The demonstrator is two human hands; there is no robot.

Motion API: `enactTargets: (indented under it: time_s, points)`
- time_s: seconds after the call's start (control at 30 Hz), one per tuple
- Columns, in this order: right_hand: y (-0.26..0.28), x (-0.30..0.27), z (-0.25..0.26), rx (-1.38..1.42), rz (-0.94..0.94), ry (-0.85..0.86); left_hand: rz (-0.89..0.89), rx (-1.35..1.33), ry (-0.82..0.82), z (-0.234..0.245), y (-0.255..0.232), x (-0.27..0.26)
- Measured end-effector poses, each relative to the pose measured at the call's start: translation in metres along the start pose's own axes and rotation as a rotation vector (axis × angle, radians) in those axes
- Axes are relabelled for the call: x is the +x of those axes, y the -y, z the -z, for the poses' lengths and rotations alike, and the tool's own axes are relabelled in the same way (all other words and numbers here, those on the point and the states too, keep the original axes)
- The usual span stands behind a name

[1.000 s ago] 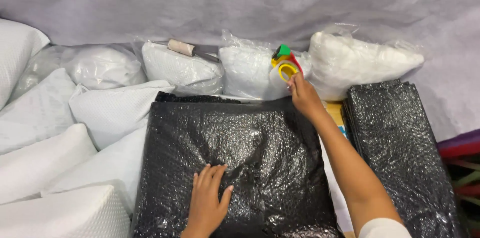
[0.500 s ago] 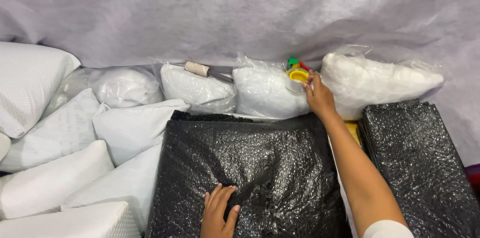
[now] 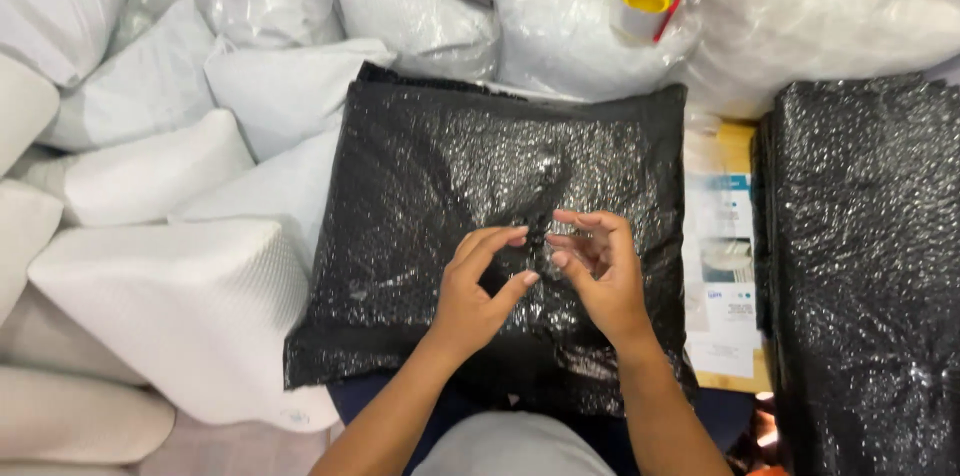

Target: Placing a pillow into a blue zippered carrying case and wrapping it in black bubble wrap for shipping.

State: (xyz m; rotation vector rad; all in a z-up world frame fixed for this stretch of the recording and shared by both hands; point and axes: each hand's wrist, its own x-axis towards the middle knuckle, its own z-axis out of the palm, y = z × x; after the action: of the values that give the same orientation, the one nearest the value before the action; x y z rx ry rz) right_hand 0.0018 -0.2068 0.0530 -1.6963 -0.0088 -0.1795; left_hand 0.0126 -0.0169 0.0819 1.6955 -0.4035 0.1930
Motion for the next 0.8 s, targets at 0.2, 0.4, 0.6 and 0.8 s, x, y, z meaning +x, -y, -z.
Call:
enactTargets:
  time_s: [0.2,0.4,0.6,0.8]
  points:
    - [0.025,-0.048,-0.001,-0.165,0.021,0.081,0.076,0.009,0.157,0.002,-0.011,-0.030]
    - [0.023,-0.072,-0.004,-0.333,0.146,0.142,0.176,0.007,0.215,0.008,-0.006,-0.059]
    - [0.021,-0.082,-0.008,-0.327,0.161,0.199,0.189,0.045,0.177,0.013,-0.004,-0.067]
    - [0.016,-0.085,-0.009,-0.263,0.121,0.181,0.293,-0.058,0.145,0.020,-0.004,-0.069]
